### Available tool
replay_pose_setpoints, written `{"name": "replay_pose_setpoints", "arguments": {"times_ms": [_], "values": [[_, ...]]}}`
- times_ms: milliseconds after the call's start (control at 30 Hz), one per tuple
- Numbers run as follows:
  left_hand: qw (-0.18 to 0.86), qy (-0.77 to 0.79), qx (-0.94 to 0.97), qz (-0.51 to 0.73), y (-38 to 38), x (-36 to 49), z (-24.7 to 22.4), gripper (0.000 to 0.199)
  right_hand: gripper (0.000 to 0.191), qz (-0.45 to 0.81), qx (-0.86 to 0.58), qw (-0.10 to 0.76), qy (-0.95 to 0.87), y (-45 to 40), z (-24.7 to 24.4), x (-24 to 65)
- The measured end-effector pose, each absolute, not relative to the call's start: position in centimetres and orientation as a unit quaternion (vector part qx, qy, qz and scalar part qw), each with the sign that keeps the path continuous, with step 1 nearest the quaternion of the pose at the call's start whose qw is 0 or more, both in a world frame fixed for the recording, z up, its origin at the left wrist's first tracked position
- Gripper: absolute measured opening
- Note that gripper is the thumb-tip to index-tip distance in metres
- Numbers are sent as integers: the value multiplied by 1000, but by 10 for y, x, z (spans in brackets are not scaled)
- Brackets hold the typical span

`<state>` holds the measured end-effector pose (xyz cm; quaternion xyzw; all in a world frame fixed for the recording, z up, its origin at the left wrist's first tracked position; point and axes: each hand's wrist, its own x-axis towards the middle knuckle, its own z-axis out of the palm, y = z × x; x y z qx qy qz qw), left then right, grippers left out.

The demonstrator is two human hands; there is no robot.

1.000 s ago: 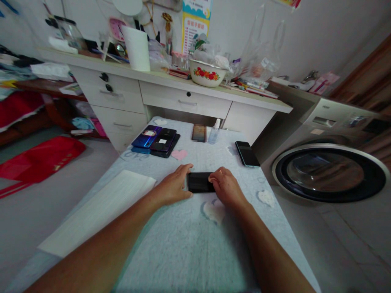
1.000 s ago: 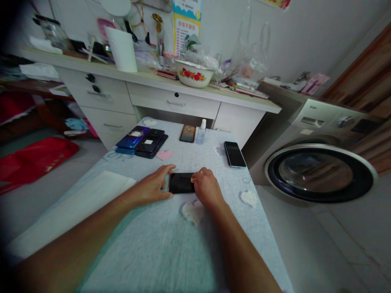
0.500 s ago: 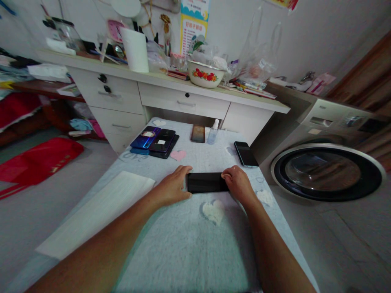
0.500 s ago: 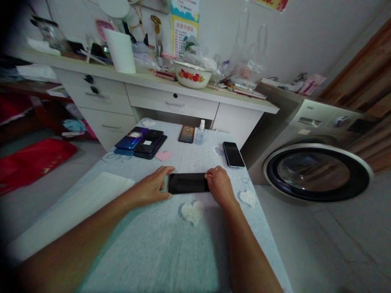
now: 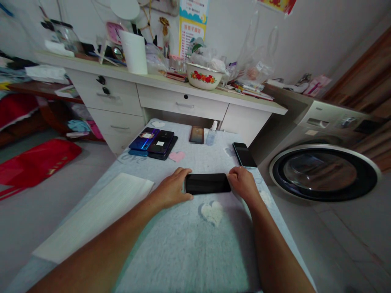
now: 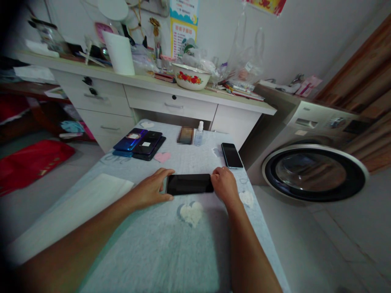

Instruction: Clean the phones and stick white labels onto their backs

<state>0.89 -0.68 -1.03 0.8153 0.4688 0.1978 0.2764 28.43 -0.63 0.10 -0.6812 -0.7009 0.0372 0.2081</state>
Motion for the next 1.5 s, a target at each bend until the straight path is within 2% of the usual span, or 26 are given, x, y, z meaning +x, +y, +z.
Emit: {"name": "replay_pose_setpoints", "arguments": {"times_ms": [133, 333, 533, 667, 833, 933, 1067, 1267, 1500], "values": [[288, 464, 810, 212, -7, 11, -11, 74, 19, 86, -669, 257, -692, -10, 6, 279], [308, 467, 793, 239, -8, 13, -11, 76, 33, 101, -687, 288, -660, -12, 5, 277], [321, 460, 783, 269, -6, 11, -11, 76, 15, 127, -656, 329, -667, -11, 1, 278], [353, 448, 765, 298, -4, 10, -10, 76, 29, 86, -596, 364, -710, -8, -5, 283], [414, 431, 738, 313, -4, 11, -10, 78, 34, 77, -588, 350, -725, -5, -10, 288], [377, 432, 759, 310, -4, 11, -8, 78, 30, 81, -618, 332, -708, -5, -10, 288], [333, 428, 779, 315, -1, 9, -6, 81, 29, 147, -629, 317, -694, -6, -8, 287], [332, 405, 781, 340, 3, 8, -11, 82, 28, 285, -618, 306, -666, -7, -6, 288], [397, 418, 719, 388, 6, 11, -21, 81, 30, 456, -589, 274, -608, -13, 0, 297]]}}
